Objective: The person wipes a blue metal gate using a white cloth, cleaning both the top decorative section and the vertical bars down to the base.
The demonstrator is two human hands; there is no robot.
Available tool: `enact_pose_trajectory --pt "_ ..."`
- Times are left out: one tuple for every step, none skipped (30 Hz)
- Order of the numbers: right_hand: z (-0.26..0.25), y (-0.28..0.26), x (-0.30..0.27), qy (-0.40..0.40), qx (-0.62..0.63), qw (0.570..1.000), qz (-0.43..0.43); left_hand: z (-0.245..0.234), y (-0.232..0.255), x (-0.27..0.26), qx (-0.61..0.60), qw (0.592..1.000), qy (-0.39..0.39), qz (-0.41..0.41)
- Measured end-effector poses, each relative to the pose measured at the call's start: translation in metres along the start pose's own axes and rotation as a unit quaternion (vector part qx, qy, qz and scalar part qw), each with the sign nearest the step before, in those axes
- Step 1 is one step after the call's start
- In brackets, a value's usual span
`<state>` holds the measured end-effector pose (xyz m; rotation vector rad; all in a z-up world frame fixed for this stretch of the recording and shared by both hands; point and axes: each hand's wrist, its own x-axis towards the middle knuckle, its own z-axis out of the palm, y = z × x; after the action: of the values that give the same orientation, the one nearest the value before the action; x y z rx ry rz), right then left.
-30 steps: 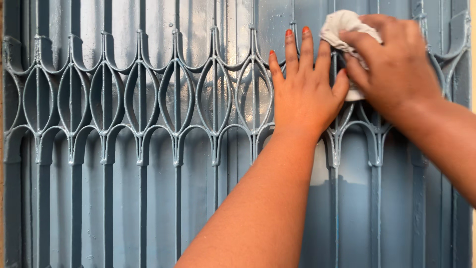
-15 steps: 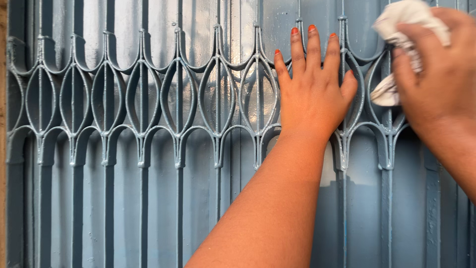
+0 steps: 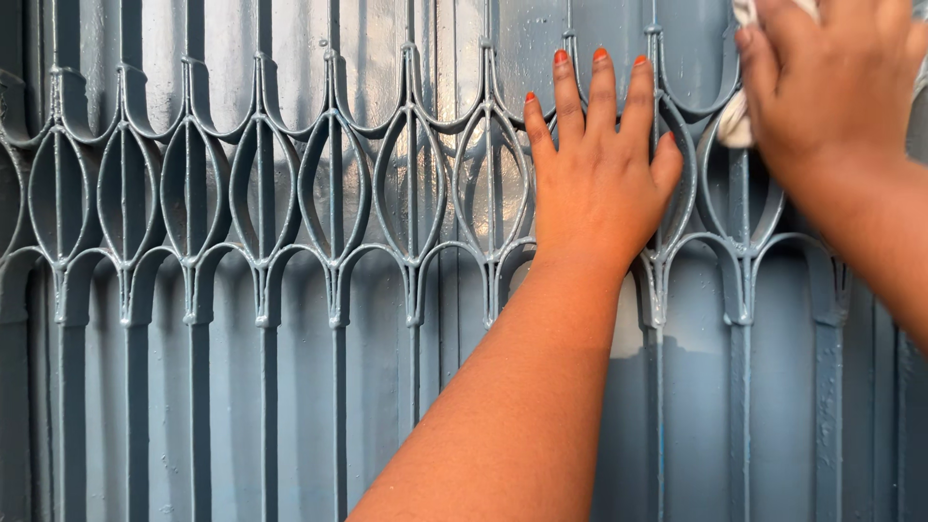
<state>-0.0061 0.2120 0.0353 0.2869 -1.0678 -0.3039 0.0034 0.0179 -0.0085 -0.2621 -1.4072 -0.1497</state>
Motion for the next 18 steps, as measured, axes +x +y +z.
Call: enact_pose_trajectory --pt "-0.004 -0.002 -0.005 0.021 -0.015 1.000 -0.016 -0.001 0.000 0.001 -0.004 1.000 -0.003 0.000" --pt "-0.007 -0.004 -0.011 0.042 -0.030 0.998 -0.030 -0.001 0.000 0.001 -0.004 1.000 -0.003 -0.001" --pt "-0.012 -0.002 -0.018 0.023 -0.016 0.999 -0.021 -0.001 0.000 0.001 -0.005 1.000 -0.003 -0.001" --pt "-0.012 0.004 -0.020 0.003 -0.002 1.000 -0.014 -0.001 0.000 0.001 -0.005 1.000 -0.003 -0.002" --pt "-0.012 0.011 -0.023 -0.016 0.012 1.000 -0.007 -0.001 0.001 0.001 -0.006 1.000 -0.002 -0.003" --pt "-0.011 0.021 -0.023 -0.034 0.027 0.999 0.001 -0.001 0.000 0.001 -0.004 1.000 0.000 -0.003" --pt "-0.006 0.030 -0.023 -0.040 0.043 0.998 0.011 0.000 0.000 0.002 -0.003 1.000 0.001 -0.003" --pt "-0.001 0.039 -0.024 -0.047 0.060 0.997 0.020 0.000 0.000 0.001 -0.004 1.000 0.001 -0.002" --pt "0.005 0.045 -0.025 -0.042 0.077 0.996 0.032 0.000 0.000 0.001 -0.005 1.000 0.002 -0.002" --pt "0.013 0.051 -0.024 -0.037 0.093 0.994 0.045 0.000 0.000 0.002 -0.006 1.000 0.003 -0.001" --pt "0.019 0.055 -0.024 -0.032 0.110 0.992 0.057 0.001 -0.001 0.003 -0.006 1.000 0.002 -0.001" --pt "0.021 0.057 -0.025 -0.029 0.126 0.989 0.070 0.001 -0.001 0.002 -0.007 1.000 -0.002 -0.001" --pt "0.020 0.056 -0.030 -0.031 0.121 0.989 0.072 0.001 0.000 0.001 -0.008 1.000 -0.005 0.000" --pt "0.016 0.053 -0.033 -0.034 0.116 0.990 0.074 0.000 0.000 0.000 -0.008 1.000 -0.004 0.001" --pt "0.005 0.044 -0.045 -0.042 0.088 0.993 0.065 0.000 0.000 -0.001 -0.007 1.000 -0.004 0.001" --pt "-0.003 0.038 -0.046 -0.051 0.065 0.995 0.063 0.000 -0.001 0.000 -0.005 1.000 0.001 0.003" --pt "-0.011 0.031 -0.046 -0.060 0.041 0.995 0.061 -0.001 -0.002 0.002 -0.007 1.000 0.000 0.002" --pt "-0.019 0.026 -0.044 -0.077 0.021 0.994 0.069 -0.001 -0.002 0.002 -0.011 1.000 -0.003 0.003"
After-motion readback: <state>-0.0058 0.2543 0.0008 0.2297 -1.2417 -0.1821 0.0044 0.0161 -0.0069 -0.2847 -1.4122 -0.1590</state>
